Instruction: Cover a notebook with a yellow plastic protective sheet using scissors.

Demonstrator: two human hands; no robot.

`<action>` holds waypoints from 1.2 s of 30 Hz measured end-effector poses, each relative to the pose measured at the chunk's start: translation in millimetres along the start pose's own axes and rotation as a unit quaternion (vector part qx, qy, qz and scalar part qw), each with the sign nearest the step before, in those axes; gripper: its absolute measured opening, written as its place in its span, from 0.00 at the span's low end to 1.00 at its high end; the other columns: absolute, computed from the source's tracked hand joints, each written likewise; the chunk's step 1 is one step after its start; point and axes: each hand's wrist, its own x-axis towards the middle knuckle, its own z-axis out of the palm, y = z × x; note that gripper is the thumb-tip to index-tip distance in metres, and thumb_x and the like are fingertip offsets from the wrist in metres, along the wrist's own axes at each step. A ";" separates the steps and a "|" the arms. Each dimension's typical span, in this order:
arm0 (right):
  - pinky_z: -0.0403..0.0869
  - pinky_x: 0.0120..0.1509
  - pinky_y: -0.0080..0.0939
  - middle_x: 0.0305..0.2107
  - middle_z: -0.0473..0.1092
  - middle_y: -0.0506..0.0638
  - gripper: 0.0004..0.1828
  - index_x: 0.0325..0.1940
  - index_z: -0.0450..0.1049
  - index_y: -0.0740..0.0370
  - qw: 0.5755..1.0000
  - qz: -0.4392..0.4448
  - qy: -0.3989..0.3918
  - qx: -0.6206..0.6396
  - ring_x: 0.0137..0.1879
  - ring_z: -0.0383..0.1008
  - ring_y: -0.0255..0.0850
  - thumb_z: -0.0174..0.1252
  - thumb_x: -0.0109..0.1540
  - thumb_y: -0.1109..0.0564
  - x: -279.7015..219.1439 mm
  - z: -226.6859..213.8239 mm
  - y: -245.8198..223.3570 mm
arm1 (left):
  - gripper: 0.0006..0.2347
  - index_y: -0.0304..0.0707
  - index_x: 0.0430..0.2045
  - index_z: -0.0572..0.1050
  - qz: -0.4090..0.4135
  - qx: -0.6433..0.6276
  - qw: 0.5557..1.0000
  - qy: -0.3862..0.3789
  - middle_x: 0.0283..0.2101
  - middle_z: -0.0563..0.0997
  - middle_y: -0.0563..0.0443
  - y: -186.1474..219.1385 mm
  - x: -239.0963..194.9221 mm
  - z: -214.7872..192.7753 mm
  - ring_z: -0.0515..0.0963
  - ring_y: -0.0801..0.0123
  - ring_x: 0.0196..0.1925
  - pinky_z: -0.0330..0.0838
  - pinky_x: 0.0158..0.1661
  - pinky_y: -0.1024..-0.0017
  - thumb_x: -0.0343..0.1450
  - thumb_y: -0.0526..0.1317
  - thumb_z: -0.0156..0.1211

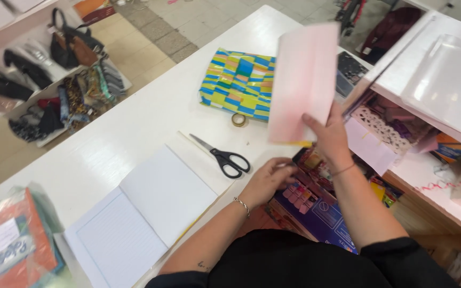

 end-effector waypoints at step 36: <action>0.60 0.76 0.62 0.65 0.66 0.59 0.21 0.63 0.74 0.57 0.776 -0.347 -0.291 -0.439 0.72 0.63 0.61 0.52 0.70 0.48 -58.6 25.0 100.8 | 0.35 0.44 0.67 0.64 -0.153 0.592 0.653 0.447 0.71 0.64 0.38 -70.9 -183.8 -38.0 0.55 0.44 0.75 0.34 0.70 0.41 0.73 0.70 0.37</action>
